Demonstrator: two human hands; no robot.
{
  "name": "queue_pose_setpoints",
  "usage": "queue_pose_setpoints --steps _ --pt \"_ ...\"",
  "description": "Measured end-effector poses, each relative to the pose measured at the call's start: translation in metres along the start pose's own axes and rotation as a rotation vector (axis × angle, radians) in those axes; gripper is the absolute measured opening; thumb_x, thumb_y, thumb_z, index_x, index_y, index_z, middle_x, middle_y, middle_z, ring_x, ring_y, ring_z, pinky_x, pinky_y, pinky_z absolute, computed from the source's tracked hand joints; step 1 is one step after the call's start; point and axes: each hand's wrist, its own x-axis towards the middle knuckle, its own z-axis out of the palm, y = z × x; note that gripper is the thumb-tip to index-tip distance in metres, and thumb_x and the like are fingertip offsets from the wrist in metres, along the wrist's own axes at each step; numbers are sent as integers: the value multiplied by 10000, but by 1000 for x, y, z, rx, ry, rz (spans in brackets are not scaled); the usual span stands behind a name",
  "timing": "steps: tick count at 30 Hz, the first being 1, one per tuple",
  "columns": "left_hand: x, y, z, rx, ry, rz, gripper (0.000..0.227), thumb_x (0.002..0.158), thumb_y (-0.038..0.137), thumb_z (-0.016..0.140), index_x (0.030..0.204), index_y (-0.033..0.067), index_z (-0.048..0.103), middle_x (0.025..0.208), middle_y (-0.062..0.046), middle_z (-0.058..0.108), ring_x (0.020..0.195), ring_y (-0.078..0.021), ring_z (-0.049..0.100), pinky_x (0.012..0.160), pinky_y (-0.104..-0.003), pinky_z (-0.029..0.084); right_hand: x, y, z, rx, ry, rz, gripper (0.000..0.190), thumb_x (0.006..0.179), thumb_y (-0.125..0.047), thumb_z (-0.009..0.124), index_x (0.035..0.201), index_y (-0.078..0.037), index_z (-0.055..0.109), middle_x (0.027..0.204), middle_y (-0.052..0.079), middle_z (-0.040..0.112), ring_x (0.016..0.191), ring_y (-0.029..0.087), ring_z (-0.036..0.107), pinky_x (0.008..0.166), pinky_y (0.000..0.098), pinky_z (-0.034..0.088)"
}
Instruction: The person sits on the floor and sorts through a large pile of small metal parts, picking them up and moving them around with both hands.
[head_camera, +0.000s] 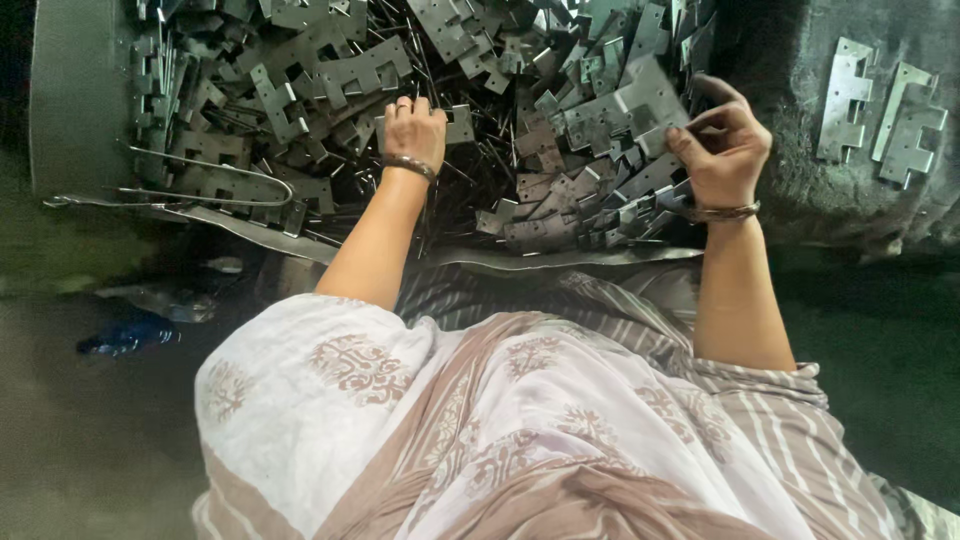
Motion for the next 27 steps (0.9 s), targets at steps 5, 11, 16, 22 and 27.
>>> queue_pose_setpoints --steps 5,11,16,22,27 --pt "-1 15 3 -527 376 -51 417 732 -59 657 1119 93 688 1070 -102 699 1022 -322 640 894 -454 539 -2 -4 4 768 160 323 568 843 144 738 1377 62 564 1251 219 685 1038 252 751 922 356 663" --pt "34 93 -8 -2472 94 -938 211 931 -3 581 1120 -27 671 999 -143 732 865 -261 723 773 -409 630 -9 1 59 298 -10 88 610 957 166 667 1526 7 517 1396 182 654 1242 250 691 1028 374 635" --pt "19 150 -11 -2734 -313 -833 375 956 387 520 1123 84 666 984 -139 730 833 -283 730 701 -429 621 -29 -5 101 -372 -302 -250 652 958 74 626 1570 -41 432 1419 245 607 1256 369 649 1048 431 548" --pt "49 156 -19 -1948 -520 -564 570 970 510 680 1308 66 562 1268 -154 654 1127 -291 650 938 -430 538 -11 32 60 149 -15 182 430 992 100 580 1415 29 606 1305 205 704 1136 303 716 984 426 598" --pt "97 28 -22 -419 -55 -473 937 933 499 751 1581 49 244 1618 -246 273 1507 -368 269 1242 -493 253 31 94 -80 157 484 154 385 1016 117 585 1394 65 635 1288 203 757 1106 291 764 957 432 660"
